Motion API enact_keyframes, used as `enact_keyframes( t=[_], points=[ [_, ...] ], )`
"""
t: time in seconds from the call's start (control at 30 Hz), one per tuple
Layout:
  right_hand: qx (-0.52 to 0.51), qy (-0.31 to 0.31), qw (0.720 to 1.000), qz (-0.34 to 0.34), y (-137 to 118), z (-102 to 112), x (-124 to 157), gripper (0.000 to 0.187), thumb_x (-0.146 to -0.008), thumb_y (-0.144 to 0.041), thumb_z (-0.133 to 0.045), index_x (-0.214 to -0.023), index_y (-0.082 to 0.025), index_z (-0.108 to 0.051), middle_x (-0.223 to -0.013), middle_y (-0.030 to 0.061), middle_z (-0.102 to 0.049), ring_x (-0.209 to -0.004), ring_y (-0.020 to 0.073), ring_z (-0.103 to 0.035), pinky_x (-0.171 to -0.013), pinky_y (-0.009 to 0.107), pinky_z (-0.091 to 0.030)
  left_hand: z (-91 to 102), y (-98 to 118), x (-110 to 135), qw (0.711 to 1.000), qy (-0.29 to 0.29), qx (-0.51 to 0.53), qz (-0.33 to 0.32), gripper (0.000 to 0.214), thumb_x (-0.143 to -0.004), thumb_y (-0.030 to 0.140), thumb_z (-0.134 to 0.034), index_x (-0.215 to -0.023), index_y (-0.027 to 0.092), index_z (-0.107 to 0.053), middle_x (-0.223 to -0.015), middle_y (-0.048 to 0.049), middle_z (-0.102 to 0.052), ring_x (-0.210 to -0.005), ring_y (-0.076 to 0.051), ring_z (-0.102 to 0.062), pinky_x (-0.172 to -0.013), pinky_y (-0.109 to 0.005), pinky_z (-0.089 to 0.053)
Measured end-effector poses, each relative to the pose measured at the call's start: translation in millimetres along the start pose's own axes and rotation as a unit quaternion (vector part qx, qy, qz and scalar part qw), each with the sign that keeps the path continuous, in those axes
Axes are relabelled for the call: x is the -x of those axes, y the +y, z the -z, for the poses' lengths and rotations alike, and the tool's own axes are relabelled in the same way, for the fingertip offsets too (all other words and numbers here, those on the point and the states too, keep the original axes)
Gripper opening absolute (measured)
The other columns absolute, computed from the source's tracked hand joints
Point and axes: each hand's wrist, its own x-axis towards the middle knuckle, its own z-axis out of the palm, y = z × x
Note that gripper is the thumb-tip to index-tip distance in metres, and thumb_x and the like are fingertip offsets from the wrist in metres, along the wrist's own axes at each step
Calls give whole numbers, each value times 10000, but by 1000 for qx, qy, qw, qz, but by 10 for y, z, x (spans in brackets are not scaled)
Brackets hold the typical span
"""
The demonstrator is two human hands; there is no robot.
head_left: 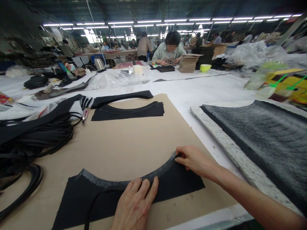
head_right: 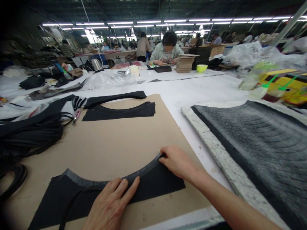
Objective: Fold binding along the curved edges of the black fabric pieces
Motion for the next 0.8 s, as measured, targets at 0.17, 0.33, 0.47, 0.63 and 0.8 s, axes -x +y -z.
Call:
enact_keyframes(
  t=[0.17,0.33,0.47,0.63,0.8],
  points=[
    [-11,11,1000,-5,7,-22,33,87,-804,-246,-560,-748,-201,-608,-587,-14,-610,-550,127,-565,-533,240,-293,-1,-10,3,1000,1,-2,-2,667,-824,81,-469,-1460,206,-311,-1065,-59,-589,-945,-212,-490,-865,-327,-412],
    [-43,-1,999,0,52,-21,86,154,-858,-327,-514,-795,-222,-608,-611,-30,-619,-580,130,-589,-540,234,-325,23,-7,-5,1000,5,6,-4,653,-854,137,-474,-1475,204,-284,-1041,-67,-585,-917,-212,-482,-854,-334,-410],
    [-53,-14,998,8,84,3,106,159,-869,-327,-493,-808,-230,-603,-625,-38,-617,-606,129,-595,-559,233,-340,42,-5,-5,1000,5,8,-1,642,-866,137,-463,-1475,233,-285,-1034,-61,-573,-914,-201,-477,-854,-319,-407],
    [-16,-6,1000,1,25,24,90,142,-846,-292,-513,-750,-223,-591,-630,-25,-607,-613,136,-564,-548,242,-298,47,-7,-6,1000,10,10,-1,634,-870,124,-450,-1472,238,-286,-1021,-56,-559,-915,-194,-470,-864,-313,-405],
    [14,11,1000,-6,-58,19,68,136,-841,-255,-524,-731,-219,-596,-650,-8,-605,-632,141,-544,-560,249,-269,24,7,-7,1000,13,4,4,646,-864,142,-457,-1478,228,-276,-1015,-59,-558,-908,-201,-465,-858,-323,-407]
  ],
)
